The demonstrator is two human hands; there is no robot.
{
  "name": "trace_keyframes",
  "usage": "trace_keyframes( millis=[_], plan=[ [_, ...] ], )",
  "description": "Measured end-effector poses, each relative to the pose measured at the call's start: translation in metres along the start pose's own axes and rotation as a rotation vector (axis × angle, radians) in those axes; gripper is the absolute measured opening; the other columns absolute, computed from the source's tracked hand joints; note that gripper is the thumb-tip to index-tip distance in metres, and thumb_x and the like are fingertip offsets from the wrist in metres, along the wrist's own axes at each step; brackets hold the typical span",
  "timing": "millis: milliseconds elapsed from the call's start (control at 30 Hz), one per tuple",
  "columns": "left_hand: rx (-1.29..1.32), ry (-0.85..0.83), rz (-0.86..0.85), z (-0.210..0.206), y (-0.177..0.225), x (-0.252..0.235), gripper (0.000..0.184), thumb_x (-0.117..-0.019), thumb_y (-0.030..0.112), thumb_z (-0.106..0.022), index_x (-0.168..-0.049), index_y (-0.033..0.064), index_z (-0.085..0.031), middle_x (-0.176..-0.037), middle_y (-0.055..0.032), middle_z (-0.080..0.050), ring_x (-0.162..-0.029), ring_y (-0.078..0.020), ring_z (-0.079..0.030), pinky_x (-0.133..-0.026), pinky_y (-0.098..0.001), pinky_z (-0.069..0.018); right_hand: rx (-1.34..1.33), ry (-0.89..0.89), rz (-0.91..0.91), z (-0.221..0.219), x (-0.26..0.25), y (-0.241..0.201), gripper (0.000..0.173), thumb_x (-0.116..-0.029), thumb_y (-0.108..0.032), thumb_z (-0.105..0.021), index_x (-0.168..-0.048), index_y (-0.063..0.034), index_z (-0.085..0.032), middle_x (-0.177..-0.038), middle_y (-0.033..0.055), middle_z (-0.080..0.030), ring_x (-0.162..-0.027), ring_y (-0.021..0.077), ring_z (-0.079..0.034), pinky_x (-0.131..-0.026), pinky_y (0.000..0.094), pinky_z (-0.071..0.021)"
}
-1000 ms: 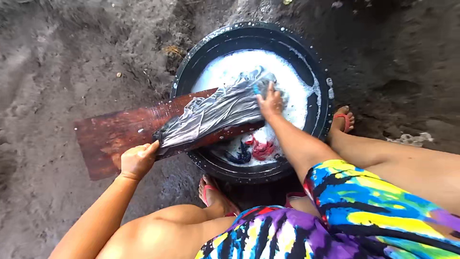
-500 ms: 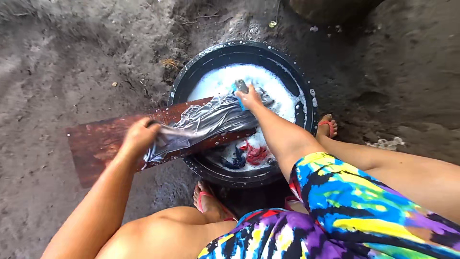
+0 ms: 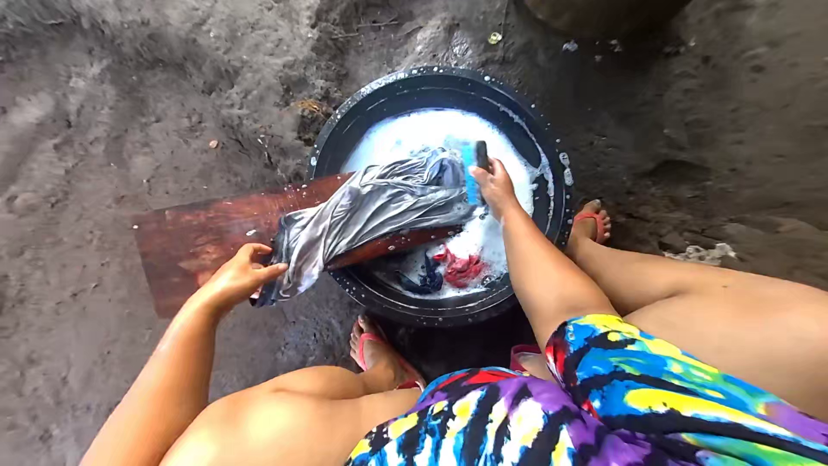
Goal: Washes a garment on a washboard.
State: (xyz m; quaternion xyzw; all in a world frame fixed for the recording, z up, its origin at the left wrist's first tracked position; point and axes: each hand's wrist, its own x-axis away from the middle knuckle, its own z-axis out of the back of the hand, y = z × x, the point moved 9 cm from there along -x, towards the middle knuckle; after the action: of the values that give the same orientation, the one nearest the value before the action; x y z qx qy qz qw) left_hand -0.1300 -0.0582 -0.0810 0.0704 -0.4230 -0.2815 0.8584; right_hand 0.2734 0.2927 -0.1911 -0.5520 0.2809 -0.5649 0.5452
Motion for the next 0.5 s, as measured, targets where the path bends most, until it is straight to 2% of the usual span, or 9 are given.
trace_keyframes(
  millis=[67, 100, 167, 200, 267, 333, 400, 467, 500],
  plan=[
    [-0.227, 0.04, 0.021, -0.002, 0.008, -0.005, 0.061, -0.0932, 0.033, -0.078, -0.134, -0.0029, -0.051, -0.103, -0.0284, -0.068, -0.094, -0.0435, -0.067, -0.085, -0.0645, -0.0535, 0.143, -0.109, 0.059, -0.043, -0.011, -0.03, 0.072, -0.0929, -0.035, -0.075, -0.151, -0.0048, -0.047, -0.153, 0.0242, -0.045, -0.14, 0.0351, -0.047, -0.114, 0.0516, -0.0433],
    [-0.331, 0.017, 0.009, -0.005, 0.016, -0.006, 0.051, -0.0941, 0.032, -0.077, -0.124, -0.0043, -0.057, -0.099, -0.0276, -0.068, -0.091, -0.0441, -0.068, -0.083, -0.0657, -0.0532, 0.244, -0.154, 0.05, -0.063, -0.016, -0.04, 0.074, -0.0908, -0.039, -0.077, -0.151, -0.0073, -0.048, -0.154, 0.0253, -0.043, -0.141, 0.0378, -0.044, -0.114, 0.0548, -0.0418],
    [-0.401, -0.011, -0.059, -0.009, 0.033, -0.004, 0.028, -0.1002, 0.027, -0.069, -0.108, -0.0004, -0.066, -0.091, -0.0232, -0.069, -0.084, -0.0407, -0.068, -0.079, -0.0648, -0.053, 0.433, -0.222, -0.011, -0.09, -0.022, -0.042, 0.073, -0.0902, -0.045, -0.077, -0.148, -0.0082, -0.05, -0.149, 0.0292, -0.046, -0.137, 0.0443, -0.048, -0.11, 0.0625, -0.0421],
    [-0.339, -0.003, -0.094, -0.007, 0.039, -0.003, 0.023, -0.1033, 0.024, -0.064, -0.106, 0.0007, -0.066, -0.092, -0.0226, -0.068, -0.086, -0.0401, -0.067, -0.08, -0.0653, -0.0516, 0.481, -0.233, -0.028, -0.096, -0.026, -0.04, 0.073, -0.0906, -0.045, -0.076, -0.147, -0.0066, -0.049, -0.145, 0.0295, -0.051, -0.133, 0.0452, -0.052, -0.108, 0.0642, -0.0435],
    [-0.022, 0.088, -0.132, 0.008, 0.041, -0.001, 0.023, -0.1064, 0.019, -0.055, -0.113, -0.0013, -0.065, -0.099, -0.0237, -0.067, -0.091, -0.0374, -0.066, -0.083, -0.0636, -0.0507, 0.396, -0.178, -0.001, -0.093, -0.034, -0.048, 0.073, -0.0919, -0.043, -0.075, -0.146, -0.0025, -0.047, -0.136, 0.0271, -0.06, -0.125, 0.0412, -0.06, -0.105, 0.0613, -0.0475],
    [0.377, 0.264, -0.142, 0.032, 0.034, 0.006, 0.025, -0.1045, 0.02, -0.051, -0.121, 0.0036, -0.06, -0.099, -0.013, -0.065, -0.085, -0.022, -0.064, -0.078, -0.0495, -0.055, 0.176, -0.096, 0.105, -0.072, -0.038, -0.081, 0.072, -0.0958, -0.034, -0.071, -0.15, -0.0003, -0.039, -0.138, 0.0247, -0.059, -0.124, 0.034, -0.062, -0.104, 0.0523, -0.0521],
    [0.656, 0.408, -0.208, 0.056, 0.035, 0.019, 0.014, -0.1014, 0.02, -0.05, -0.113, 0.0139, -0.056, -0.093, 0.0021, -0.063, -0.083, -0.0096, -0.064, -0.076, -0.0389, -0.0582, 0.013, -0.063, 0.237, -0.043, -0.033, -0.118, 0.072, -0.0987, -0.03, -0.066, -0.155, -0.0006, -0.033, -0.142, 0.0215, -0.055, -0.123, 0.0263, -0.062, -0.103, 0.0436, -0.0545],
    [0.789, 0.49, -0.348, 0.08, 0.047, 0.03, 0.006, -0.0999, 0.017, -0.048, -0.101, 0.0204, -0.053, -0.089, 0.0088, -0.061, -0.085, -0.0065, -0.063, -0.08, -0.0362, -0.0576, -0.114, -0.018, 0.362, -0.007, -0.021, -0.143, 0.069, -0.0987, -0.031, -0.064, -0.154, -0.0023, -0.033, -0.135, 0.016, -0.058, -0.113, 0.0201, -0.065, -0.094, 0.0379, -0.0579],
    [0.824, 0.52, -0.403, 0.088, 0.055, 0.035, 0.009, -0.0988, 0.015, -0.048, -0.097, 0.0227, -0.051, -0.085, 0.0108, -0.061, -0.082, -0.0055, -0.063, -0.077, -0.0341, -0.0572, -0.181, -0.002, 0.409, 0.012, -0.014, -0.147, 0.068, -0.0992, -0.031, -0.062, -0.154, -0.003, -0.033, -0.132, 0.014, -0.059, -0.11, 0.0188, -0.066, -0.091, 0.0373, -0.0594]
  ],
)
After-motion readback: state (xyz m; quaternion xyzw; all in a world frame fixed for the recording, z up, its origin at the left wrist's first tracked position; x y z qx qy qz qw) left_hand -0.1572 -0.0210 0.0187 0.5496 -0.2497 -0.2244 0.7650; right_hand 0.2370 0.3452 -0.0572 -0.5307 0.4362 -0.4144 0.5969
